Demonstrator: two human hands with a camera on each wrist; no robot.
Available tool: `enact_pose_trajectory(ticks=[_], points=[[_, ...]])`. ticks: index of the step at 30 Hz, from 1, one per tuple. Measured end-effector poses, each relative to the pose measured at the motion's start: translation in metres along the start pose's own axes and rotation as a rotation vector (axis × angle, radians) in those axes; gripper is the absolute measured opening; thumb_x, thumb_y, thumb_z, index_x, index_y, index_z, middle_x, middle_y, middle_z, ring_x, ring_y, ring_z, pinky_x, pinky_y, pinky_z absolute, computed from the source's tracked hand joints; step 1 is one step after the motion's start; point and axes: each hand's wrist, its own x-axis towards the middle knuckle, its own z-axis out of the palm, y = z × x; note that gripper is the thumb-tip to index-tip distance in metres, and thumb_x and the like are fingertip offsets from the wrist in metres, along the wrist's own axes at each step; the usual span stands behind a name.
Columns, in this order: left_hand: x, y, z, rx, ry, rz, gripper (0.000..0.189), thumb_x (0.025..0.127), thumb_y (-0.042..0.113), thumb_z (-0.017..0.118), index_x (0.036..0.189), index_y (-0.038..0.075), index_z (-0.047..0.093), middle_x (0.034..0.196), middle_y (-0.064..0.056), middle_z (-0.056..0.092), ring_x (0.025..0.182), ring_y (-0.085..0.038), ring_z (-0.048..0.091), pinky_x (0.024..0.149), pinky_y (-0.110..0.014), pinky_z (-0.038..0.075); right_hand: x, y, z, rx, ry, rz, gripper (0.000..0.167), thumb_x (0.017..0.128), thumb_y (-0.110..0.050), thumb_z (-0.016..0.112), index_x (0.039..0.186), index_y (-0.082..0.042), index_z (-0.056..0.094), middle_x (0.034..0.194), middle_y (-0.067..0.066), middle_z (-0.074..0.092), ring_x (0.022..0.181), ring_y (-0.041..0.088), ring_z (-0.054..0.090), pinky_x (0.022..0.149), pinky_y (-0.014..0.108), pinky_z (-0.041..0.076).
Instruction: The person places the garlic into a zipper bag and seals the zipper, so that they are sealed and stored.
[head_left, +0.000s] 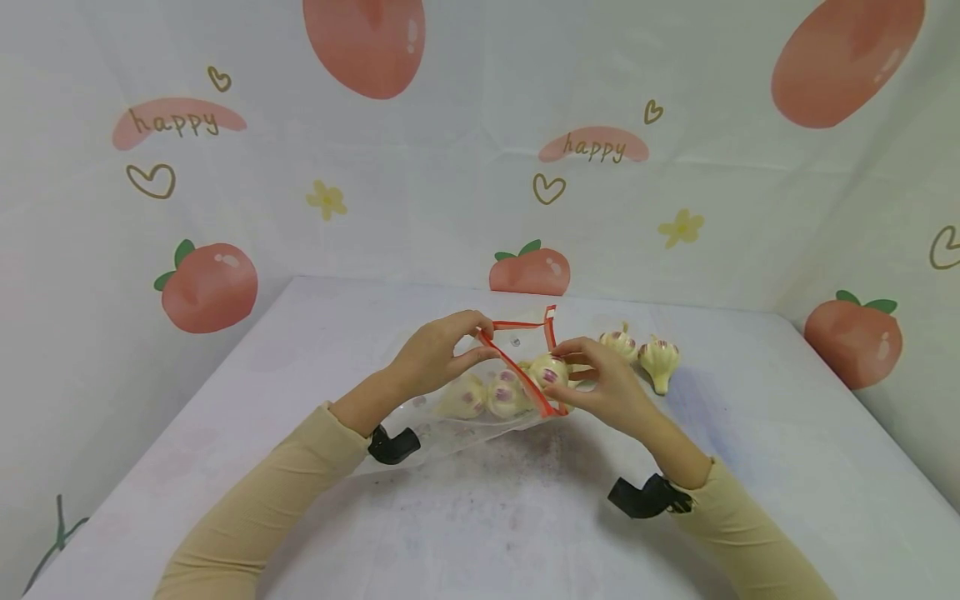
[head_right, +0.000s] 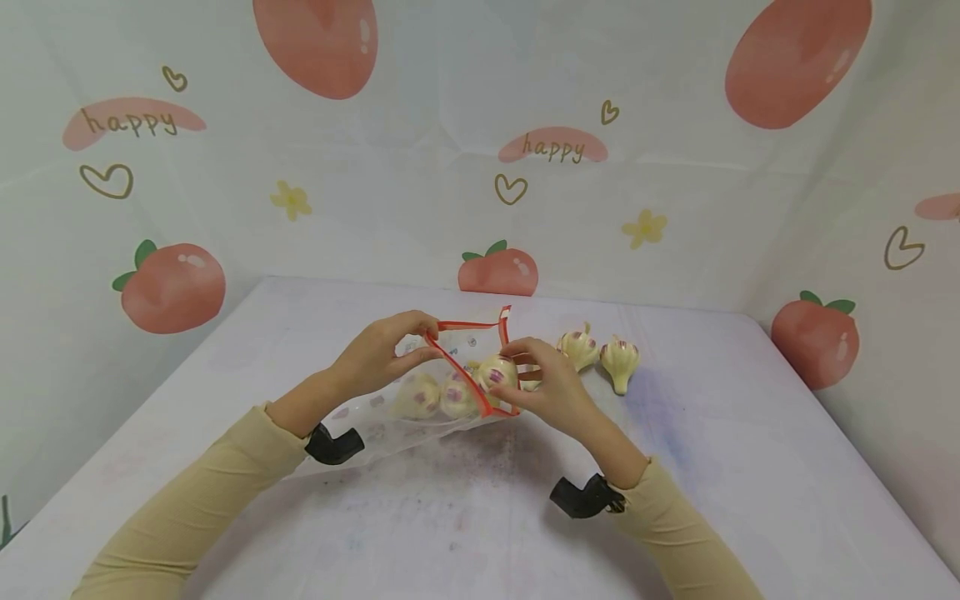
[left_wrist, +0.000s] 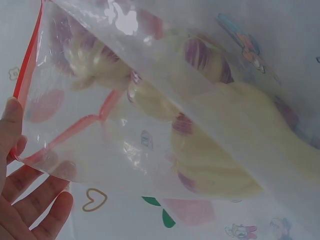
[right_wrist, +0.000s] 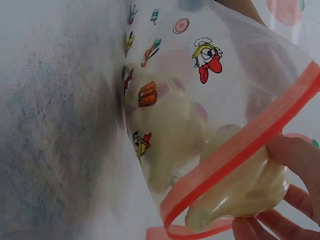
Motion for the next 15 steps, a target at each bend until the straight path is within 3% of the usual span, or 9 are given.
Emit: enact_pose_trajectory(ticks=[15], points=[[0.0028, 0.0011, 0.0001, 0.002, 0.017, 0.029, 0.028, 0.082, 0.022, 0.071, 0.101, 0.007, 0.058, 0.097, -0.003, 0.065, 0.091, -0.018, 0.065, 0.075, -0.031, 0.052, 0.0016, -0.0015, 0.0038, 0.005, -0.022, -0.039, 0.04, 0.075, -0.004, 0.076, 0.11, -0.001, 0.057, 0.108, 0.014, 0.062, 0.096, 0.027, 0.064, 0.077, 0.035, 0.056]])
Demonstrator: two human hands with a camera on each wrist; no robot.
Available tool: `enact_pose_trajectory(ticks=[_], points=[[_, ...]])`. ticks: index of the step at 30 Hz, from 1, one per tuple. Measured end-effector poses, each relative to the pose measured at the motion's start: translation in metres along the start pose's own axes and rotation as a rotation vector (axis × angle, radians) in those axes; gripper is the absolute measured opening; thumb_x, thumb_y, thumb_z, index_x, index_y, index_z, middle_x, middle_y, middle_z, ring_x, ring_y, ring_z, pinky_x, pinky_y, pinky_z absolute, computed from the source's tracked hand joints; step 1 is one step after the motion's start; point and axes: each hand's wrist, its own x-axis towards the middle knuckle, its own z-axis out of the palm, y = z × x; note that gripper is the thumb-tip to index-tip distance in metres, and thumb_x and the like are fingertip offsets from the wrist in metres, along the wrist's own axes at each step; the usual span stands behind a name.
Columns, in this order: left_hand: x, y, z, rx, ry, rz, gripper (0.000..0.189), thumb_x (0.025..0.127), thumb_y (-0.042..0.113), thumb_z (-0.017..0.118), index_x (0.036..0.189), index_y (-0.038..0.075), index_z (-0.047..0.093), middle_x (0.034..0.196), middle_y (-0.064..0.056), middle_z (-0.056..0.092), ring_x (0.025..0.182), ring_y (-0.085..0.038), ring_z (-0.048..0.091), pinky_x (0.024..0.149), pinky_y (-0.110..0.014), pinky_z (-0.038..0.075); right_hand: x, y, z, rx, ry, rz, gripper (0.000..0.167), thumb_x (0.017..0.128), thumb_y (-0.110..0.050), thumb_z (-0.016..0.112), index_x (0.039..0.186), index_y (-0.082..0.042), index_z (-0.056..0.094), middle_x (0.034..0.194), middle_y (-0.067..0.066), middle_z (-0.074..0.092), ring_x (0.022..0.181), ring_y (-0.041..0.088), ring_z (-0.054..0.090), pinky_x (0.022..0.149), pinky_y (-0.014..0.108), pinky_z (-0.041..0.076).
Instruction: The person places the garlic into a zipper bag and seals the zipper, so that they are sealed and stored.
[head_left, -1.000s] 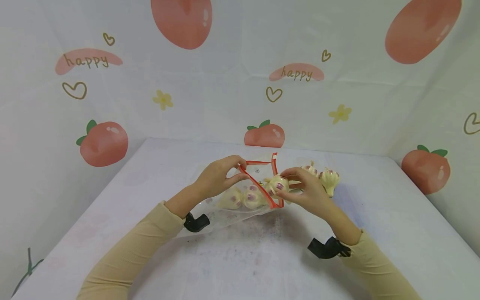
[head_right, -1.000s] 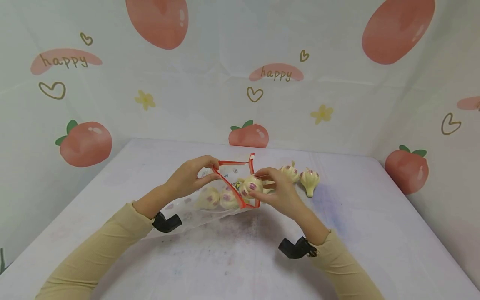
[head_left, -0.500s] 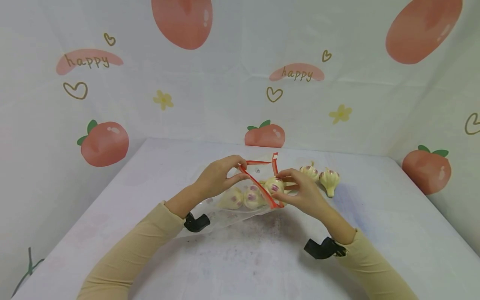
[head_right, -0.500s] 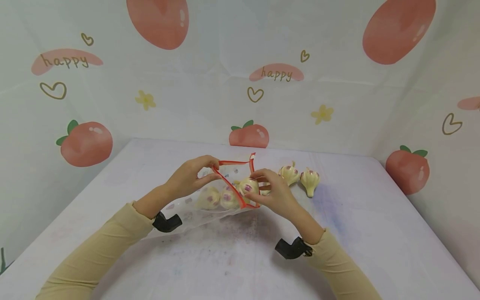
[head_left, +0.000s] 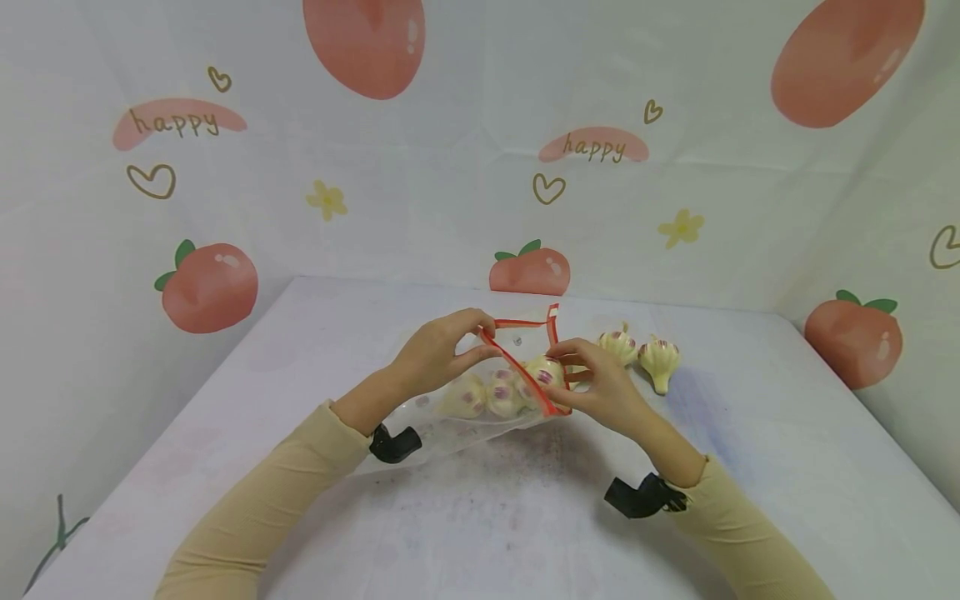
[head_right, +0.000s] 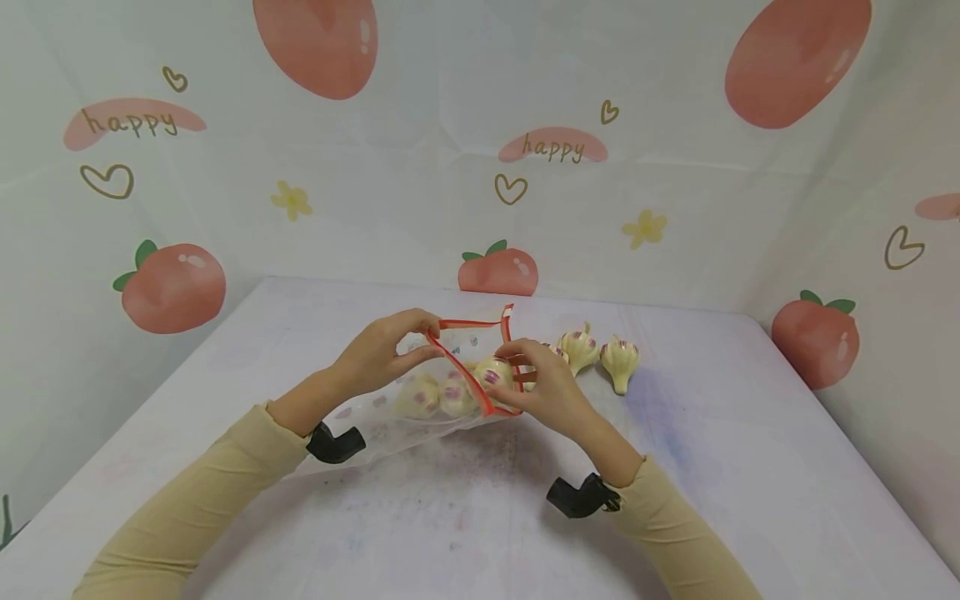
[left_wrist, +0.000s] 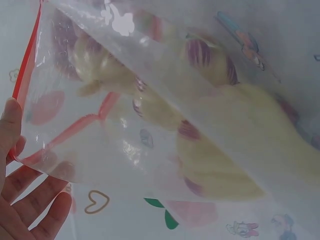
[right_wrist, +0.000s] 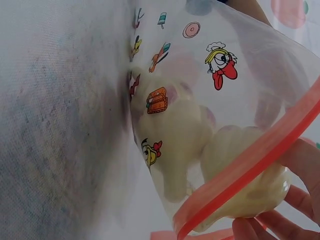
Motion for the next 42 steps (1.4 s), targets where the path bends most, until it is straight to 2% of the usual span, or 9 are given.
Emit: enact_pose_trajectory(ticks=[6, 17, 29, 37, 42], points=[[0.001, 0.0, 0.0, 0.011, 0.013, 0.006, 0.028, 0.081, 0.023, 0.071, 0.1, 0.008, 0.058, 0.096, -0.003, 0.066, 0.09, -0.017, 0.065, 0.074, -0.03, 0.053, 0.002, -0.001, 0.002, 0.022, -0.017, -0.011, 0.038, 0.076, 0.0, 0.073, 0.11, 0.002, 0.056, 0.108, 0.016, 0.061, 0.098, 0.029, 0.063, 0.075, 0.034, 0.057], [0.004, 0.001, 0.0, 0.01, 0.029, 0.016, 0.027, 0.08, 0.019, 0.073, 0.099, 0.007, 0.058, 0.094, -0.004, 0.065, 0.089, -0.018, 0.065, 0.073, -0.031, 0.052, 0.004, 0.001, 0.007, 0.005, -0.043, 0.026, 0.04, 0.076, 0.006, 0.07, 0.113, 0.002, 0.055, 0.111, 0.018, 0.061, 0.102, 0.033, 0.061, 0.077, 0.035, 0.056], [0.01, 0.005, -0.002, 0.005, 0.056, 0.047, 0.026, 0.082, 0.019, 0.071, 0.098, 0.005, 0.057, 0.093, -0.005, 0.064, 0.089, -0.019, 0.065, 0.073, -0.035, 0.053, 0.006, 0.001, 0.012, -0.014, -0.058, 0.028, 0.041, 0.076, -0.005, 0.075, 0.113, -0.001, 0.057, 0.112, 0.016, 0.062, 0.1, 0.031, 0.062, 0.076, 0.036, 0.056], [0.012, 0.006, -0.004, 0.014, 0.08, 0.072, 0.026, 0.081, 0.019, 0.072, 0.097, 0.005, 0.057, 0.09, -0.005, 0.064, 0.086, -0.018, 0.065, 0.069, -0.034, 0.052, 0.007, 0.002, 0.014, -0.02, -0.073, 0.031, 0.041, 0.077, -0.003, 0.074, 0.113, 0.0, 0.056, 0.113, 0.018, 0.061, 0.102, 0.033, 0.062, 0.077, 0.037, 0.056], [0.011, 0.005, -0.005, 0.025, 0.082, 0.065, 0.026, 0.081, 0.02, 0.072, 0.097, 0.005, 0.057, 0.09, -0.005, 0.064, 0.086, -0.018, 0.065, 0.07, -0.031, 0.052, 0.007, 0.004, 0.015, -0.015, -0.072, 0.04, 0.04, 0.077, -0.003, 0.074, 0.113, 0.001, 0.057, 0.113, 0.019, 0.062, 0.1, 0.033, 0.063, 0.078, 0.037, 0.056]])
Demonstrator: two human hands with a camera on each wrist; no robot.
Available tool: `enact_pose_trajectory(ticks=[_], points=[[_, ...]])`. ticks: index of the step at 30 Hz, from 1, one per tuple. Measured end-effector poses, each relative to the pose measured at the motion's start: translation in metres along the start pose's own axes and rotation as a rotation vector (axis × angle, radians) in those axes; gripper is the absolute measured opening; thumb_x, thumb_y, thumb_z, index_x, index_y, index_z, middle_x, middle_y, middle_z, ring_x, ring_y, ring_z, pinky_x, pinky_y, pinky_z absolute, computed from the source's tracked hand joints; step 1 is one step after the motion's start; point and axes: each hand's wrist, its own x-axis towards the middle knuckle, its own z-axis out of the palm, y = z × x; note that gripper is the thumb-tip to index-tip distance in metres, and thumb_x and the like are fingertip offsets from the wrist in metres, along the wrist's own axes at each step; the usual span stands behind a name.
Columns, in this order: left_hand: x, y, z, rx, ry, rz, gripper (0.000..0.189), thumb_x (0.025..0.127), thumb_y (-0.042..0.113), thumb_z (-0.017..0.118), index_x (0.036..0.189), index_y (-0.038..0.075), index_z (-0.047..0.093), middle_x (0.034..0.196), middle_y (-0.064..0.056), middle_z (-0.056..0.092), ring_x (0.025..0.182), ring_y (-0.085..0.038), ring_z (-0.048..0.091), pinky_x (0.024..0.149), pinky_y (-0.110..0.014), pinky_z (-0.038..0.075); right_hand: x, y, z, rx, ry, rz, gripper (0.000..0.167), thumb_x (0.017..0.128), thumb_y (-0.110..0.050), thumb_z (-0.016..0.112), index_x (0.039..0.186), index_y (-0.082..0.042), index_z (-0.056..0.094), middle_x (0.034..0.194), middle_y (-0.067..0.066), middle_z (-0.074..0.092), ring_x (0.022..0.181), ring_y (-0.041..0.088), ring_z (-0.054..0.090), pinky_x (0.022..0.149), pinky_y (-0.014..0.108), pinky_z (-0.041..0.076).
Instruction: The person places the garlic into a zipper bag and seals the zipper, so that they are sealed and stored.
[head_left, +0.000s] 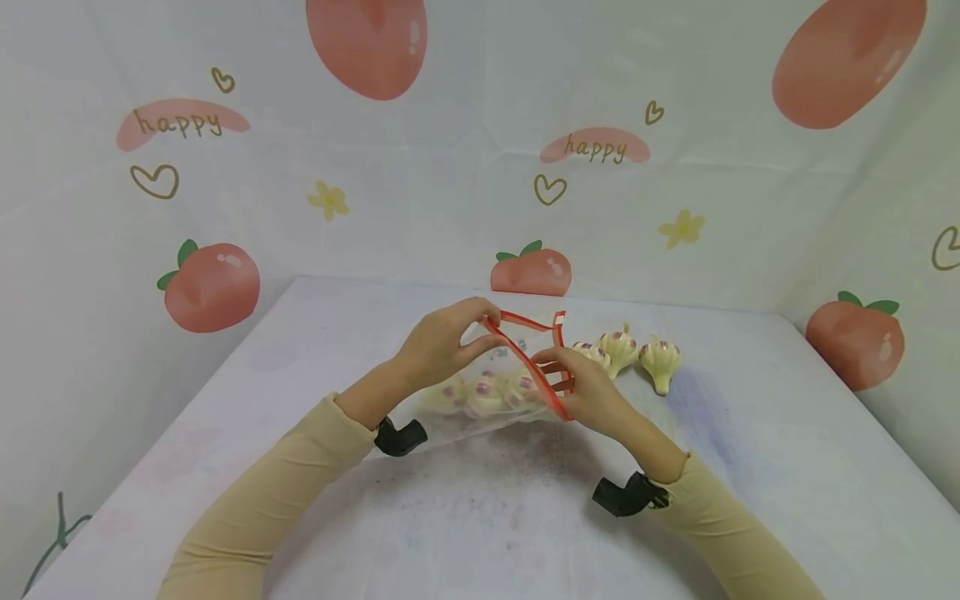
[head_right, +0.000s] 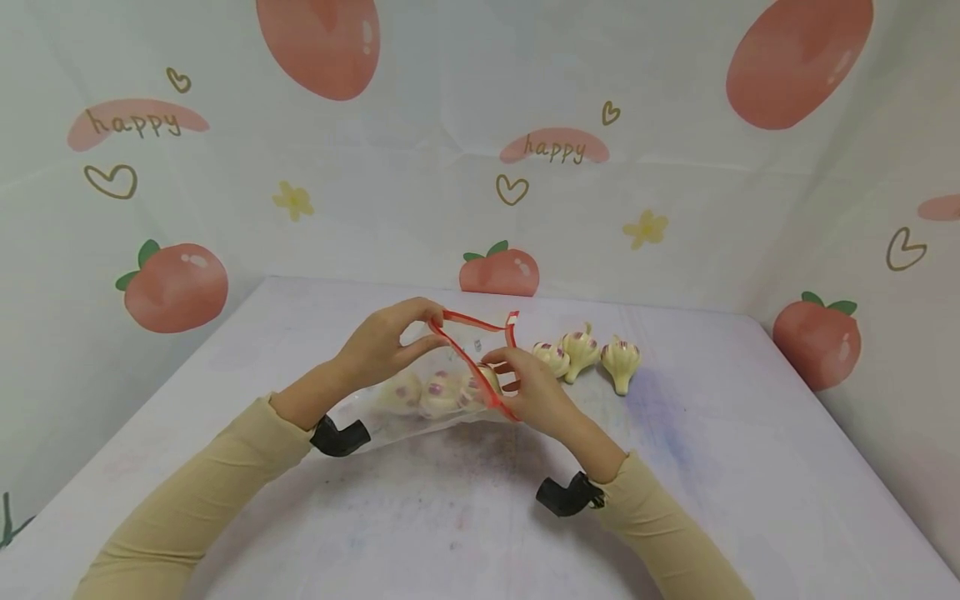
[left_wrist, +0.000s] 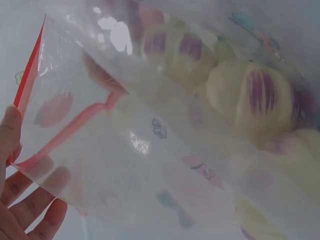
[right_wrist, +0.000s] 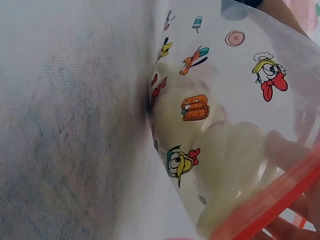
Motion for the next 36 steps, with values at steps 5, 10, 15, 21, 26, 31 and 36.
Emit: enact_pose_trajectory(ticks=[5, 10, 15, 21, 26, 31, 36], points=[[-0.002, -0.001, -0.001, -0.018, 0.0, -0.019, 0.027, 0.081, 0.02, 0.072, 0.097, 0.005, 0.056, 0.092, -0.005, 0.064, 0.087, -0.019, 0.065, 0.071, -0.034, 0.053, -0.002, -0.001, -0.002, -0.016, 0.037, -0.024, 0.037, 0.078, 0.001, 0.071, 0.113, 0.002, 0.058, 0.111, 0.02, 0.062, 0.097, 0.034, 0.064, 0.076, 0.036, 0.056], [-0.004, -0.002, -0.002, -0.015, 0.01, -0.019, 0.026, 0.081, 0.02, 0.072, 0.097, 0.005, 0.057, 0.092, -0.005, 0.063, 0.088, -0.018, 0.065, 0.074, -0.031, 0.052, -0.005, 0.0, -0.008, -0.038, 0.079, -0.025, 0.03, 0.083, 0.001, 0.066, 0.112, 0.003, 0.058, 0.11, 0.019, 0.063, 0.096, 0.032, 0.063, 0.076, 0.033, 0.056], [-0.005, -0.003, -0.003, -0.016, 0.017, -0.014, 0.026, 0.081, 0.019, 0.072, 0.097, 0.005, 0.056, 0.092, -0.004, 0.063, 0.088, -0.018, 0.065, 0.073, -0.031, 0.052, -0.007, 0.005, -0.014, -0.069, 0.139, -0.031, 0.025, 0.084, -0.008, 0.068, 0.107, 0.0, 0.061, 0.102, 0.014, 0.066, 0.09, 0.026, 0.065, 0.074, 0.025, 0.055], [-0.007, -0.003, -0.004, -0.016, 0.025, -0.019, 0.027, 0.081, 0.02, 0.072, 0.098, 0.005, 0.057, 0.092, -0.004, 0.064, 0.088, -0.018, 0.065, 0.072, -0.03, 0.051, -0.013, 0.01, -0.024, -0.118, 0.203, -0.031, 0.021, 0.084, -0.008, 0.068, 0.104, -0.002, 0.063, 0.098, 0.013, 0.068, 0.085, 0.024, 0.067, 0.071, 0.023, 0.055], [-0.007, -0.004, -0.004, -0.017, 0.027, -0.024, 0.028, 0.08, 0.019, 0.073, 0.098, 0.005, 0.057, 0.092, -0.004, 0.064, 0.088, -0.018, 0.064, 0.072, -0.031, 0.051, -0.016, 0.013, -0.029, -0.123, 0.219, -0.037, 0.022, 0.084, -0.005, 0.067, 0.104, 0.001, 0.063, 0.098, 0.016, 0.068, 0.084, 0.019, 0.066, 0.07, 0.02, 0.054], [-0.008, -0.005, -0.005, -0.012, 0.024, -0.043, 0.028, 0.081, 0.02, 0.072, 0.099, 0.005, 0.057, 0.094, -0.005, 0.064, 0.088, -0.018, 0.064, 0.074, -0.031, 0.051, -0.017, 0.018, -0.033, -0.122, 0.226, -0.036, 0.022, 0.083, -0.004, 0.067, 0.104, 0.002, 0.063, 0.097, 0.015, 0.068, 0.083, 0.01, 0.064, 0.07, 0.017, 0.053], [-0.009, -0.006, -0.006, -0.012, 0.027, -0.057, 0.028, 0.081, 0.02, 0.072, 0.099, 0.005, 0.057, 0.094, -0.005, 0.063, 0.088, -0.018, 0.064, 0.072, -0.031, 0.051, -0.019, 0.023, -0.037, -0.129, 0.243, -0.017, 0.02, 0.084, -0.003, 0.067, 0.102, 0.002, 0.063, 0.097, 0.017, 0.067, 0.085, 0.018, 0.065, 0.07, 0.015, 0.052]])
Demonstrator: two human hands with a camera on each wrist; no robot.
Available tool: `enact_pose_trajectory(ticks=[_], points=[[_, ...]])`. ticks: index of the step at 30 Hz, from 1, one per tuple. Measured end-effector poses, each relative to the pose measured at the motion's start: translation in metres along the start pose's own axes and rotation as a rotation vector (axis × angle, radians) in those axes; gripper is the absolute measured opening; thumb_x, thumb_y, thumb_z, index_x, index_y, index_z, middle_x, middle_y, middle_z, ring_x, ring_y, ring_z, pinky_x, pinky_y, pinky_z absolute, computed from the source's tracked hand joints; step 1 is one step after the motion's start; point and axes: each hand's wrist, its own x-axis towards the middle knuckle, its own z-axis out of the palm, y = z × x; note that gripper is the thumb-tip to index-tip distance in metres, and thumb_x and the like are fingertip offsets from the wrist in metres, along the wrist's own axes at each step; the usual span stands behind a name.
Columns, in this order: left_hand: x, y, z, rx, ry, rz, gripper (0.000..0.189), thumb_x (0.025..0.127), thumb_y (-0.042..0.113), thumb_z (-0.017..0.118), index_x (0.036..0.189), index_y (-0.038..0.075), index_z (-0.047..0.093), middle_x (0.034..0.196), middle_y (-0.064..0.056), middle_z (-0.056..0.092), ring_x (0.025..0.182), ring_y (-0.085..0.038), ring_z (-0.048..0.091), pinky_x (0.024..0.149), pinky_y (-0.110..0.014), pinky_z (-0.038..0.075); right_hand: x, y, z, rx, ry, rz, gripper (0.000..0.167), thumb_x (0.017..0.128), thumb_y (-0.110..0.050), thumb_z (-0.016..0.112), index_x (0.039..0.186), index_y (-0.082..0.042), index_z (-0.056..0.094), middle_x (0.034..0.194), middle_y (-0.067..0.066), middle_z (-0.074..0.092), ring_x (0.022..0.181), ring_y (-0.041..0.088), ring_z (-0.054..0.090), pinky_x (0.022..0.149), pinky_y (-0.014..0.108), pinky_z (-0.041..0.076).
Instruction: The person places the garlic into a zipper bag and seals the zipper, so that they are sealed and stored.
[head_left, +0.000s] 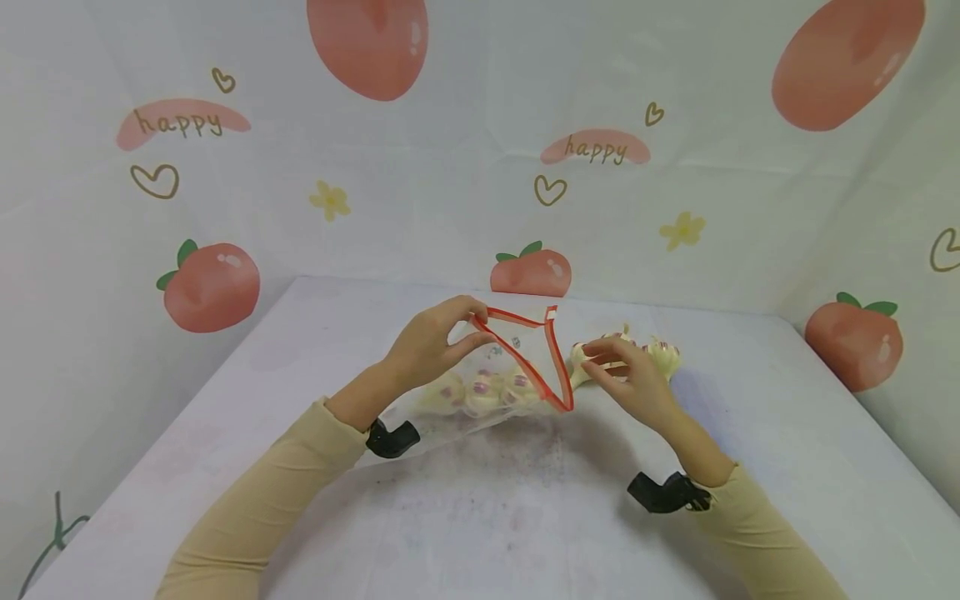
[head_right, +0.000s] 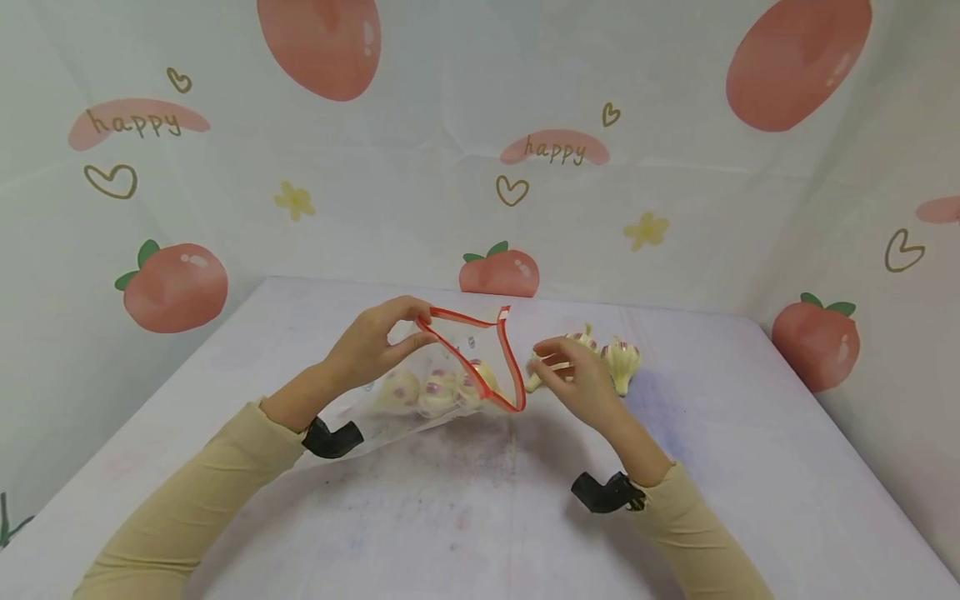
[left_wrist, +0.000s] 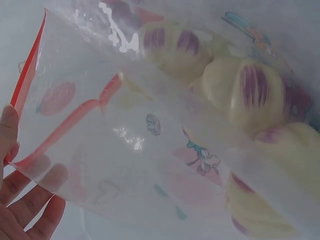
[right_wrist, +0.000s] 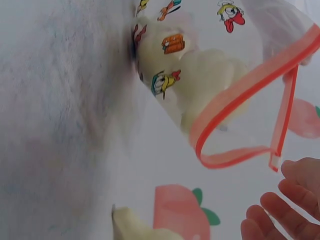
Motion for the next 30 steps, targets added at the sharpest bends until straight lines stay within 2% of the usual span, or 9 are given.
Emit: enact_pose_trajectory(ticks=[10, 15, 18, 21, 23, 25, 28, 30], points=[[0.001, 0.001, -0.001, -0.013, 0.001, -0.009, 0.027, 0.081, 0.018, 0.072, 0.098, 0.005, 0.057, 0.094, -0.006, 0.064, 0.088, -0.019, 0.063, 0.074, -0.032, 0.051, -0.001, 0.02, -0.018, -0.09, 0.069, 0.083, 0.021, 0.085, -0.005, 0.066, 0.104, 0.003, 0.063, 0.1, 0.019, 0.068, 0.084, 0.017, 0.066, 0.068, 0.006, 0.046], [0.0, 0.001, -0.001, -0.018, 0.005, -0.011, 0.026, 0.081, 0.018, 0.072, 0.098, 0.005, 0.057, 0.094, -0.006, 0.064, 0.089, -0.02, 0.064, 0.075, -0.033, 0.051, -0.004, 0.033, -0.03, -0.117, 0.098, 0.143, 0.021, 0.087, -0.008, 0.064, 0.105, 0.004, 0.062, 0.103, 0.021, 0.066, 0.083, 0.001, 0.059, 0.069, 0.001, 0.042], [0.0, 0.0, -0.001, -0.017, 0.014, -0.003, 0.026, 0.081, 0.017, 0.072, 0.098, 0.005, 0.057, 0.094, -0.006, 0.063, 0.088, -0.019, 0.064, 0.076, -0.033, 0.052, -0.006, 0.042, -0.036, -0.133, 0.11, 0.185, 0.024, 0.088, -0.01, 0.063, 0.106, 0.005, 0.061, 0.105, 0.023, 0.064, 0.084, -0.003, 0.054, 0.069, -0.001, 0.04], [0.0, -0.001, -0.001, -0.017, 0.022, 0.004, 0.026, 0.081, 0.017, 0.072, 0.098, 0.005, 0.057, 0.093, -0.005, 0.063, 0.088, -0.019, 0.063, 0.075, -0.033, 0.051, -0.008, 0.05, -0.041, -0.158, 0.131, 0.228, 0.026, 0.089, -0.011, 0.062, 0.108, 0.006, 0.06, 0.107, 0.025, 0.062, 0.087, 0.008, 0.059, 0.07, 0.001, 0.041], [0.0, -0.002, -0.001, -0.017, 0.027, 0.006, 0.026, 0.081, 0.017, 0.072, 0.098, 0.004, 0.057, 0.094, -0.006, 0.063, 0.087, -0.019, 0.063, 0.074, -0.032, 0.051, -0.01, 0.054, -0.044, -0.164, 0.142, 0.259, 0.028, 0.089, -0.012, 0.061, 0.11, 0.008, 0.059, 0.11, 0.027, 0.06, 0.092, 0.025, 0.062, 0.076, 0.014, 0.05], [0.0, -0.002, -0.002, -0.019, 0.034, 0.01, 0.027, 0.081, 0.017, 0.072, 0.098, 0.004, 0.057, 0.093, -0.006, 0.063, 0.087, -0.02, 0.063, 0.073, -0.032, 0.051, -0.011, 0.057, -0.047, -0.171, 0.137, 0.284, 0.032, 0.09, -0.013, 0.059, 0.112, 0.009, 0.057, 0.114, 0.03, 0.056, 0.098, 0.041, 0.058, 0.083, 0.033, 0.053], [0.002, -0.002, -0.004, -0.021, 0.051, 0.018, 0.027, 0.08, 0.016, 0.073, 0.098, 0.004, 0.057, 0.093, -0.007, 0.063, 0.086, -0.02, 0.063, 0.073, -0.032, 0.05, -0.012, 0.061, -0.051, -0.174, 0.107, 0.337, 0.038, 0.091, -0.015, 0.057, 0.118, 0.011, 0.051, 0.12, 0.035, 0.049, 0.106, 0.049, 0.05, 0.089, 0.057, 0.043], [0.002, -0.002, -0.005, -0.026, 0.062, 0.026, 0.026, 0.08, 0.015, 0.073, 0.098, 0.004, 0.057, 0.093, -0.007, 0.063, 0.086, -0.02, 0.063, 0.074, -0.032, 0.051, -0.012, 0.065, -0.053, -0.181, 0.078, 0.381, 0.042, 0.091, -0.017, 0.057, 0.121, 0.012, 0.048, 0.123, 0.037, 0.045, 0.109, 0.051, 0.047, 0.091, 0.059, 0.04]])
